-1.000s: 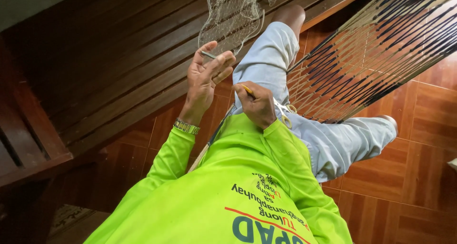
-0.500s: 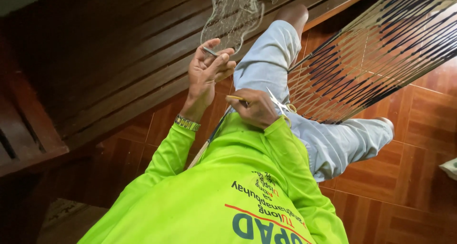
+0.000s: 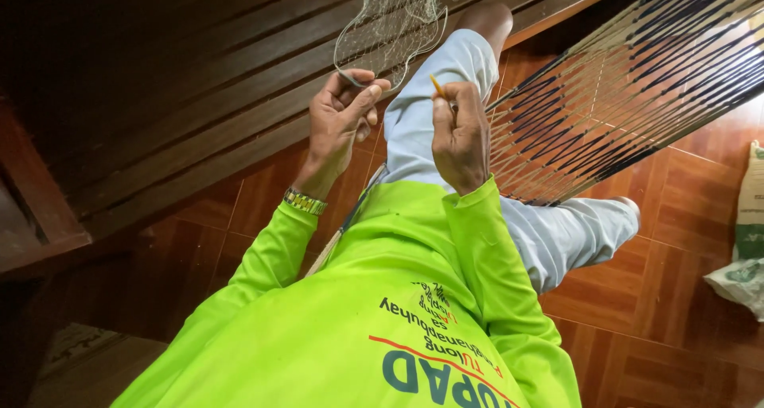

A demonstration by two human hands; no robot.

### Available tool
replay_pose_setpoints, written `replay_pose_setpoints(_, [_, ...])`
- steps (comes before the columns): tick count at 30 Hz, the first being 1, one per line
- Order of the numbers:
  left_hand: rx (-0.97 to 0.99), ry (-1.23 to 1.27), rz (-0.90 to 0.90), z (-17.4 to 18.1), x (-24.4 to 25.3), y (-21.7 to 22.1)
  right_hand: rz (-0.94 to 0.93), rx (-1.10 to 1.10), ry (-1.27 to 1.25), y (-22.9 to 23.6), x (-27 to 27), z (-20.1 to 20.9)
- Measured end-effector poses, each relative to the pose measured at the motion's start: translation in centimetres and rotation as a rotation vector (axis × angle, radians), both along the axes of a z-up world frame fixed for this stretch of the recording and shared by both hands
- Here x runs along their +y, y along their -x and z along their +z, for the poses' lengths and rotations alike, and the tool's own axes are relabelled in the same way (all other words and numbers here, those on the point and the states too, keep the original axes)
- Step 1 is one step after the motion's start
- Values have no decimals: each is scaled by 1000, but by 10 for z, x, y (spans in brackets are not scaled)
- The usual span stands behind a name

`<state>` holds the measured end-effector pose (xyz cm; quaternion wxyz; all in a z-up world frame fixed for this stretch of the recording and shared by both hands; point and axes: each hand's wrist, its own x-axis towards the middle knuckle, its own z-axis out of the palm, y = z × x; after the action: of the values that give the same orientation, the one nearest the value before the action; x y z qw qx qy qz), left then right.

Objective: The person is sitting on the floor and using a wooden shuttle to weave or repair a fine mesh net, likely a fishing net or a large mesh bag.

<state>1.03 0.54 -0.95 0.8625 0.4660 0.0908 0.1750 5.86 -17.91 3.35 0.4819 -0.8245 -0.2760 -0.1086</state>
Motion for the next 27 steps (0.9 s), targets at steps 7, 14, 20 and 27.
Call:
replay_pose_setpoints(7, [49,-5,64,-4,2,-3,13,-36,-26,0,7,10])
replay_pose_setpoints(14, [96,35,8,-11,2,-2,113,899,-563,0,29,10])
replay_pose_setpoints(20, [101,-15,-20,-5,0,1,131,991,-689,-4,45,-8])
replay_pose_setpoints(27, [129,10,-40,2,-1,1,73,861,-744,-3,46,-13])
